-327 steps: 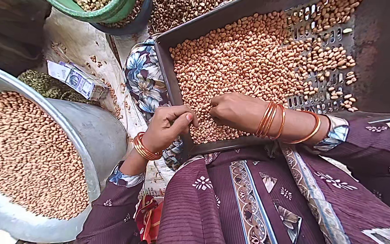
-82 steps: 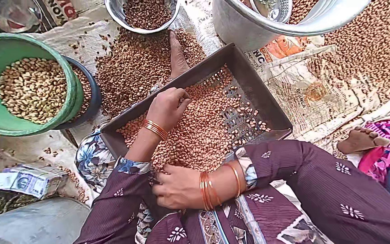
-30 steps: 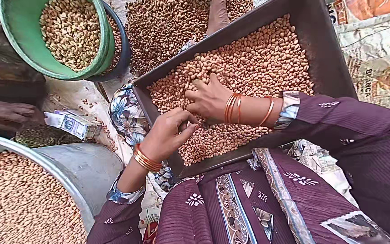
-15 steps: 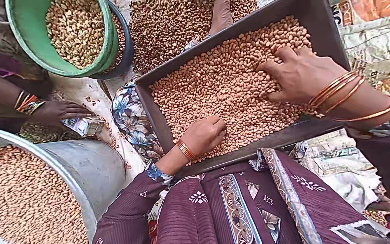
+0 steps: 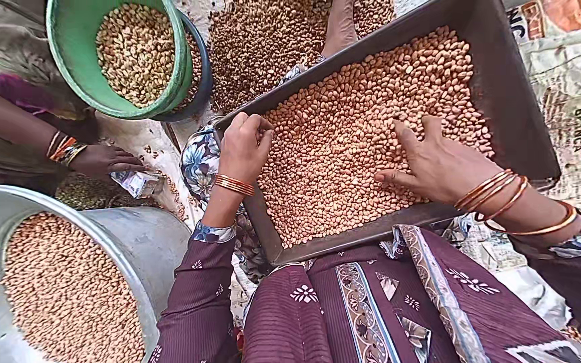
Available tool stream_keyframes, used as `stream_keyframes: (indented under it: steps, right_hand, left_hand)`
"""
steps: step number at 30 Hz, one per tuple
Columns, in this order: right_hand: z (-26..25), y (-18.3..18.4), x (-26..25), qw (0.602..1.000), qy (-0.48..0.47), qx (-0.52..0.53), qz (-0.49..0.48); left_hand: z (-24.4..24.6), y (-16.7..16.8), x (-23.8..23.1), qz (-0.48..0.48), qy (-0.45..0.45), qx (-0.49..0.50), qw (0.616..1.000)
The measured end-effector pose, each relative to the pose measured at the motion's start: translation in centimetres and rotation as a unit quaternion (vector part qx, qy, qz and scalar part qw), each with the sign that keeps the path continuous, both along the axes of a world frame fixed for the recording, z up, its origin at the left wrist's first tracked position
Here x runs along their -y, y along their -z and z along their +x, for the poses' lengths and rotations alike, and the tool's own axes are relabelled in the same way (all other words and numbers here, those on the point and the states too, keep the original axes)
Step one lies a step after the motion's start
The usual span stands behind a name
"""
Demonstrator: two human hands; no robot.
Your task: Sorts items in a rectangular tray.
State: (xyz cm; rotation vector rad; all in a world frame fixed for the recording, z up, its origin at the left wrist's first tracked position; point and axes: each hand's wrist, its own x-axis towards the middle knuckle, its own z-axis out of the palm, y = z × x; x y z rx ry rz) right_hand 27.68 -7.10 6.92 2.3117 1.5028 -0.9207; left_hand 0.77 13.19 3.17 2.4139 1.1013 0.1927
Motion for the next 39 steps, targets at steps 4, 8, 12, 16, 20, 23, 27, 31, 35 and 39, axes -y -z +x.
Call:
stream_keyframes:
  steps: [4,8,12,16,20,23,27,31,35,39]
  right_hand:
    - [-4.4,0.1,-0.7,0.999,-0.024,-0.021,0.004]
    - [-9.4,-0.4,-2.6,0.99,-0.112,-0.08,-0.028]
    - [-13.3,0.6,-2.5,0.937,-0.273,-0.214,0.03]
    - [-13.0,1.9,-1.7,0.878,-0.375,-0.28,0.097]
    - [-8.1,1.9,-0.3,0.909,-0.351,-0.174,0.143]
    - [-4.1,0.6,0.2,0.941,-0.307,-0.057,0.133]
    - [1.0,-1.6,-0.5,0.975,-0.206,0.006,0.079]
    - [3.3,-3.6,-2.4,0.98,-0.157,0.019,0.12]
    - [2.8,-2.3,-6.2,0.955,-0.199,-0.038,0.216]
    - [1.7,1.1,-10.4,0.927,-0.254,-0.062,0.269]
  left_hand:
    - [1.7,0.7,0.1,0.013,0.028,-0.011,0.999]
    - [2.7,0.1,-0.4,0.047,0.007,-0.01,0.999]
    - [2.6,-0.6,-1.5,0.105,0.026,0.008,0.994]
    - [2.8,0.3,-2.1,0.168,0.103,-0.012,0.98]
    - [2.8,2.0,-2.7,0.278,0.161,-0.016,0.947]
    - [2.4,2.6,-3.7,0.329,0.199,-0.003,0.923]
    - [2.4,3.0,-4.7,0.356,0.249,0.02,0.901]
    - [2.3,2.8,-5.1,0.336,0.286,0.004,0.898]
    - [2.5,2.6,-5.0,0.336,0.291,-0.003,0.896]
    - [3.0,2.1,-4.6,0.278,0.24,0.017,0.93]
